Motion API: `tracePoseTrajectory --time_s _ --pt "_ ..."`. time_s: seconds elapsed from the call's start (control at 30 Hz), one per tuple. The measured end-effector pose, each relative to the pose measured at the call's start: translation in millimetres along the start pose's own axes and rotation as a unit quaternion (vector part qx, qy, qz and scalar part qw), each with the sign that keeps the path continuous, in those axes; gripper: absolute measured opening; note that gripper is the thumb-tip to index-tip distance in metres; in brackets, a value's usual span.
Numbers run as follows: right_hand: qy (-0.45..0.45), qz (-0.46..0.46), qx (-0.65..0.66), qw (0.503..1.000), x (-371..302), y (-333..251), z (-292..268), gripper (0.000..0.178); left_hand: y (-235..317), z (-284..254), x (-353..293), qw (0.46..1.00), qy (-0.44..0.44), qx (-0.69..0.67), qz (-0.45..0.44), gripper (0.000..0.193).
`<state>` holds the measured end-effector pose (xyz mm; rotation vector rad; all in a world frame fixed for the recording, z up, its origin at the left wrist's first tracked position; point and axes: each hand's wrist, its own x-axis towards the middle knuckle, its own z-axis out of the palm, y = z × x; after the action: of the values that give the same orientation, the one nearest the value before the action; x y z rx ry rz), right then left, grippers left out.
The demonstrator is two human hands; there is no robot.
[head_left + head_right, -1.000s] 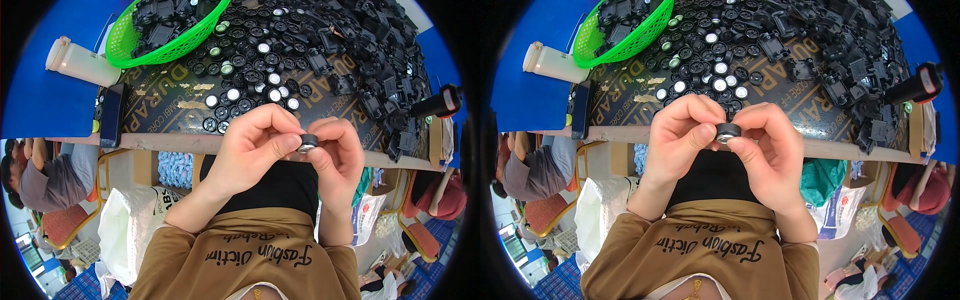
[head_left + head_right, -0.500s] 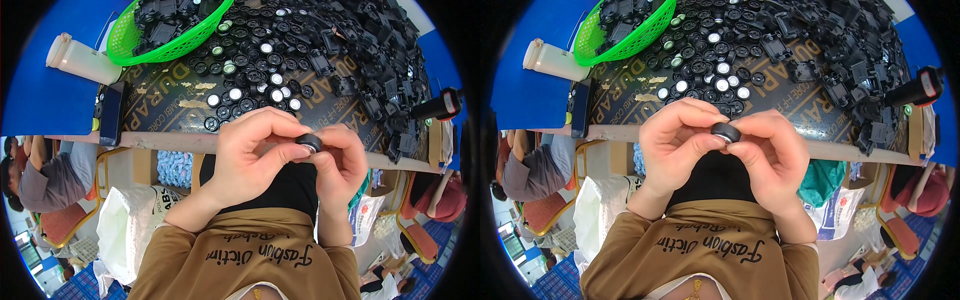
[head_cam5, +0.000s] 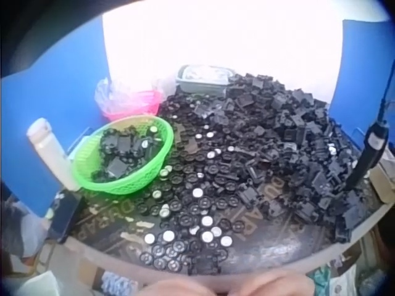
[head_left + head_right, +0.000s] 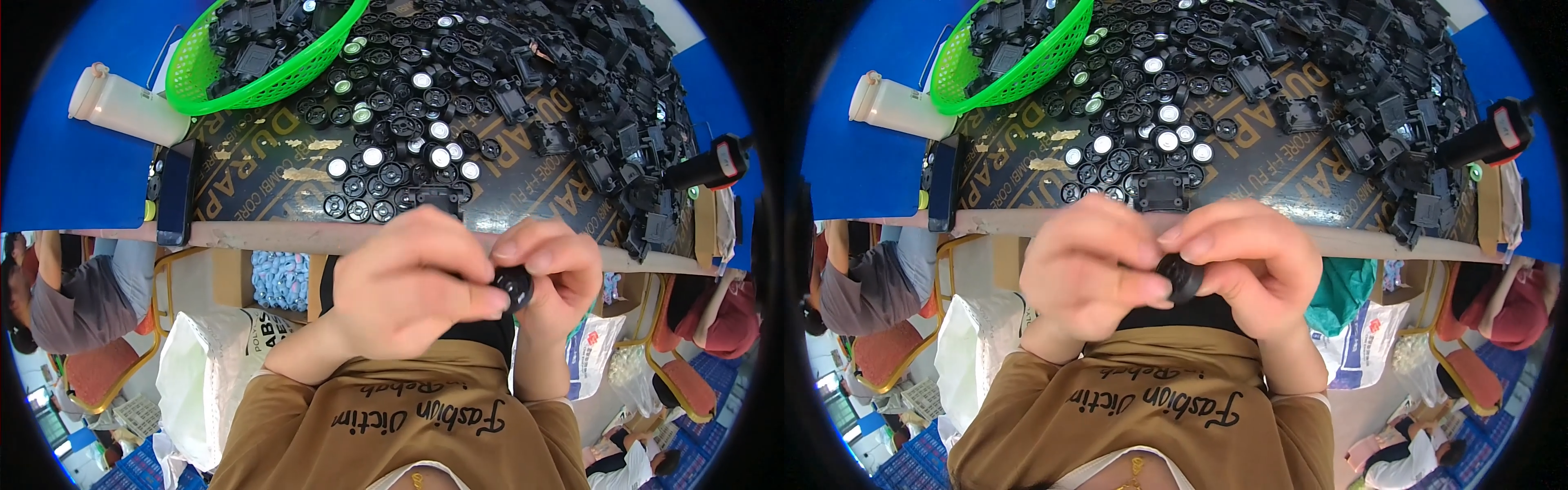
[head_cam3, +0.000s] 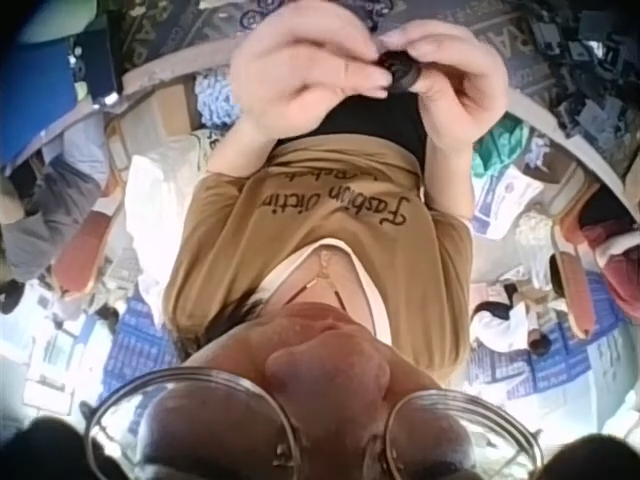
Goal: Manually assembling small circular electronic components into black plastic housings at a factory workbench.
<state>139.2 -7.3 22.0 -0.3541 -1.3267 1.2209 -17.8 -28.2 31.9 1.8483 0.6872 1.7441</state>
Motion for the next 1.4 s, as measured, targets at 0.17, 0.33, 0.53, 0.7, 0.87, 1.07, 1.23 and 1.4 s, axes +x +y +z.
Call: tracePoseTrajectory --time_s 0.17,0.33,0.53,0.7,0.87,1.07,1.23,1.4 --pt "-0.041 0.035 0.187 0.981 -3 12 -6 0.017 5 8 -2 0.979 -0.007 0.134 0.154 0.02" --pt "-0.041 0.067 0.261 0.962 -4 17 -5 0.024 3 12 -1 0.975 0.005 0.144 0.166 0.024" --pt "-0.028 0.086 0.216 0.972 -4 19 -11 0.026 7 3 3 0.996 -0.041 0.079 0.006 0.025" --pt "-0.032 0.066 -0.041 0.997 0 3 -9 0.021 10 -2 5 0.96 0.013 -0.115 -0.256 0.018" --pt "0.009 0.08 -0.057 0.995 2 -4 3 0.017 -2 0 3 0.992 -0.025 0.01 -0.126 0.014" --pt "0.011 0.048 -0.14 0.989 1 -4 6 0.017 -2 3 5 0.995 -0.021 0.037 -0.086 0.015" --pt "0.034 0.151 0.008 0.988 1 4 1 0.02 -10 2 -5 0.976 0.004 -0.054 -0.209 0.022" --pt "0.083 0.192 0.058 0.976 1 6 -23 0.025 -17 -10 -14 0.966 0.052 -0.009 -0.253 0.02"
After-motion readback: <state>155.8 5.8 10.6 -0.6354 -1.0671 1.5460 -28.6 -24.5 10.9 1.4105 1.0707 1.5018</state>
